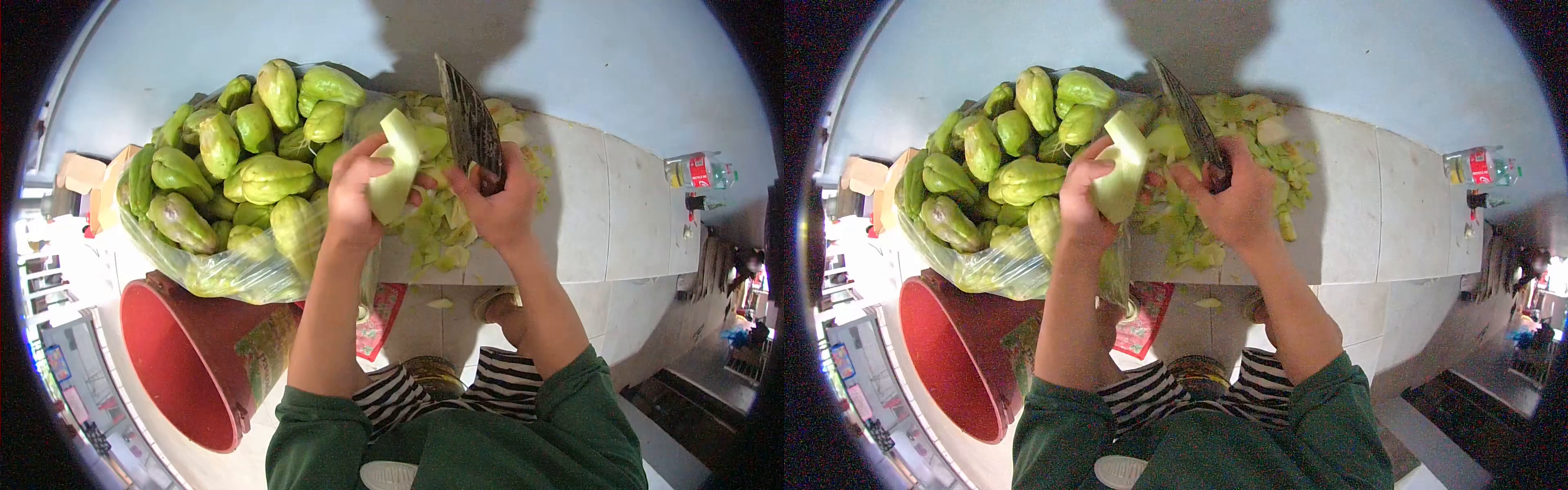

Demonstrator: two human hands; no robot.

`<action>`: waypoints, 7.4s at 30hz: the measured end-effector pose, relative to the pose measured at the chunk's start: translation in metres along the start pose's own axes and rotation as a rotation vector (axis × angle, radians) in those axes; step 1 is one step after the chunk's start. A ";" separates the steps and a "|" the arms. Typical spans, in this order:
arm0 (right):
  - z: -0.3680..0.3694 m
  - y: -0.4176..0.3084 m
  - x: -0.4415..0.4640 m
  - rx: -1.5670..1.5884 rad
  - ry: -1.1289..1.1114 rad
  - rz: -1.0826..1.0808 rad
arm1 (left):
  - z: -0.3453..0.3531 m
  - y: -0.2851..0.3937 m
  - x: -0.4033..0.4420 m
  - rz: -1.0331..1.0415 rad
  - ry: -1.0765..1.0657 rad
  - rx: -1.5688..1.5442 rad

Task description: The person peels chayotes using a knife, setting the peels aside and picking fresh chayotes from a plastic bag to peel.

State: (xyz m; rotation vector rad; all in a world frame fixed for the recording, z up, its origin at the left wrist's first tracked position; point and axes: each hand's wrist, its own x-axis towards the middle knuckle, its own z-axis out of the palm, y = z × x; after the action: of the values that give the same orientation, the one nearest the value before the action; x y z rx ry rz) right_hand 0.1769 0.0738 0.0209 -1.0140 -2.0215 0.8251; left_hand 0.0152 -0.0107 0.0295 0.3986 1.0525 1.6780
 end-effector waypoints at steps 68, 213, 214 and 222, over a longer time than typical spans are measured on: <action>0.004 0.015 0.011 -0.136 -0.136 0.050 | -0.017 -0.001 0.007 0.205 0.170 -0.169; -0.035 0.053 0.016 -0.331 -0.160 0.150 | -0.166 0.114 -0.211 0.843 1.217 0.441; -0.038 0.052 0.016 -0.267 -0.149 0.209 | -0.198 0.112 -0.253 0.826 1.290 0.699; -0.053 0.045 0.013 -0.290 -0.060 0.173 | -0.305 0.049 -0.372 -0.086 1.040 1.084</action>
State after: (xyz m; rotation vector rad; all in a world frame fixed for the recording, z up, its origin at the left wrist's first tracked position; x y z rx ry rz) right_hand 0.2313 0.1186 0.0179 -1.3567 -2.1694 0.6680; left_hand -0.0878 -0.4809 -0.0139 0.0996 2.6981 1.0334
